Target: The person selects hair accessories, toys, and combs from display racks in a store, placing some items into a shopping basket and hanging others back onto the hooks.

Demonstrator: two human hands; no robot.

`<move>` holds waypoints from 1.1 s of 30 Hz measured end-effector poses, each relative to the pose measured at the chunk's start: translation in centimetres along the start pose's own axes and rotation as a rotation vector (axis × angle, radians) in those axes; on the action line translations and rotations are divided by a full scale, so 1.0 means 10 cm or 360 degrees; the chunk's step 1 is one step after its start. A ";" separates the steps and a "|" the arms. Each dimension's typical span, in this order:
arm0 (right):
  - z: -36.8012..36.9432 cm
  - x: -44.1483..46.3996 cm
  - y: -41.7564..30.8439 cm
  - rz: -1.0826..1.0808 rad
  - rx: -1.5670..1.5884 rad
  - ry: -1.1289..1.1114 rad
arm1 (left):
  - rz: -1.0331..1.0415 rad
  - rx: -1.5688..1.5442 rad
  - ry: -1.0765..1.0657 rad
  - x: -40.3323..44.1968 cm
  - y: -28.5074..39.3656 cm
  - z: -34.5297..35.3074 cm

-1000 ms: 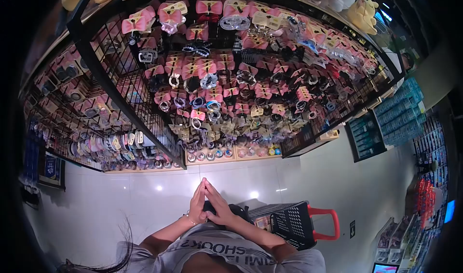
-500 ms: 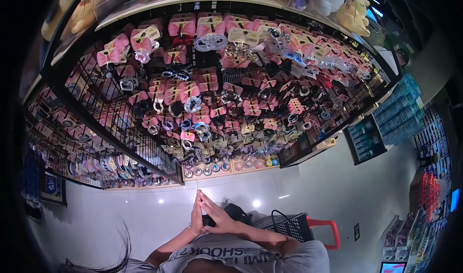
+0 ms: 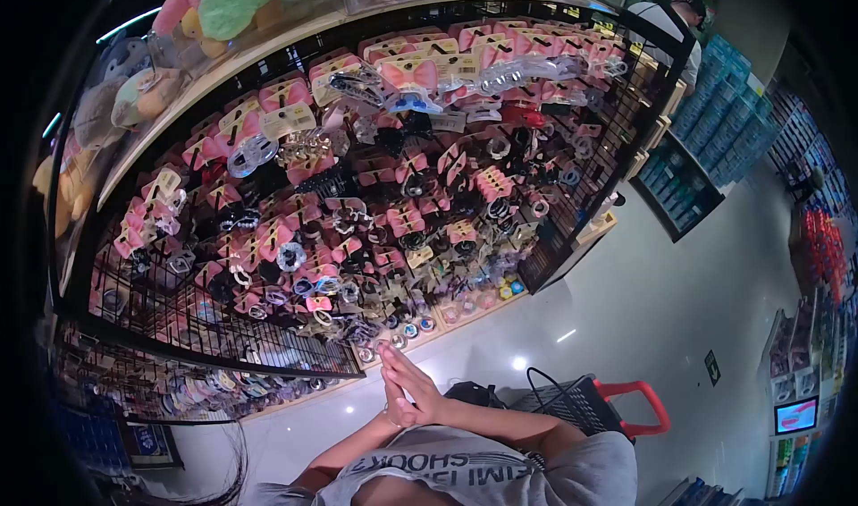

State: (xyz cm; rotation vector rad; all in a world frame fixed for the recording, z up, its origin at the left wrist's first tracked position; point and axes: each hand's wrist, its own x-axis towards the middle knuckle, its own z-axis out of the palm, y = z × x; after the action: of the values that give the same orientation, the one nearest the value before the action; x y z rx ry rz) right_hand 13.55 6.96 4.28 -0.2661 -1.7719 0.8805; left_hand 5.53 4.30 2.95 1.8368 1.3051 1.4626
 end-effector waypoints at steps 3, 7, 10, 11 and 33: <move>-0.15 0.04 0.05 0.0104 -0.0006 -0.0004 | 0.0005 -0.0031 -0.0063 0.10 0.02 0.11; -0.33 0.04 0.06 0.0186 -0.0048 -0.0002 | -0.0002 -0.0061 -0.0124 0.18 0.06 0.27; -0.49 0.04 0.05 0.0229 -0.0105 -0.0016 | -0.0012 -0.0076 -0.0161 0.23 0.09 0.36; -0.53 0.02 0.05 0.0237 -0.0106 0.0007 | -0.0014 -0.0081 -0.0170 0.24 0.10 0.39; -0.93 -0.22 0.11 0.0086 -0.0047 0.0059 | 0.0097 -0.0180 -0.0007 0.35 0.39 0.80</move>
State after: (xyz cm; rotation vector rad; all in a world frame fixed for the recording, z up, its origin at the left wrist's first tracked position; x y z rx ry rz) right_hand 22.46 10.50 3.18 -0.3488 -1.7514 0.8826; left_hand 14.42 7.19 5.15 1.8200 1.1493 1.5303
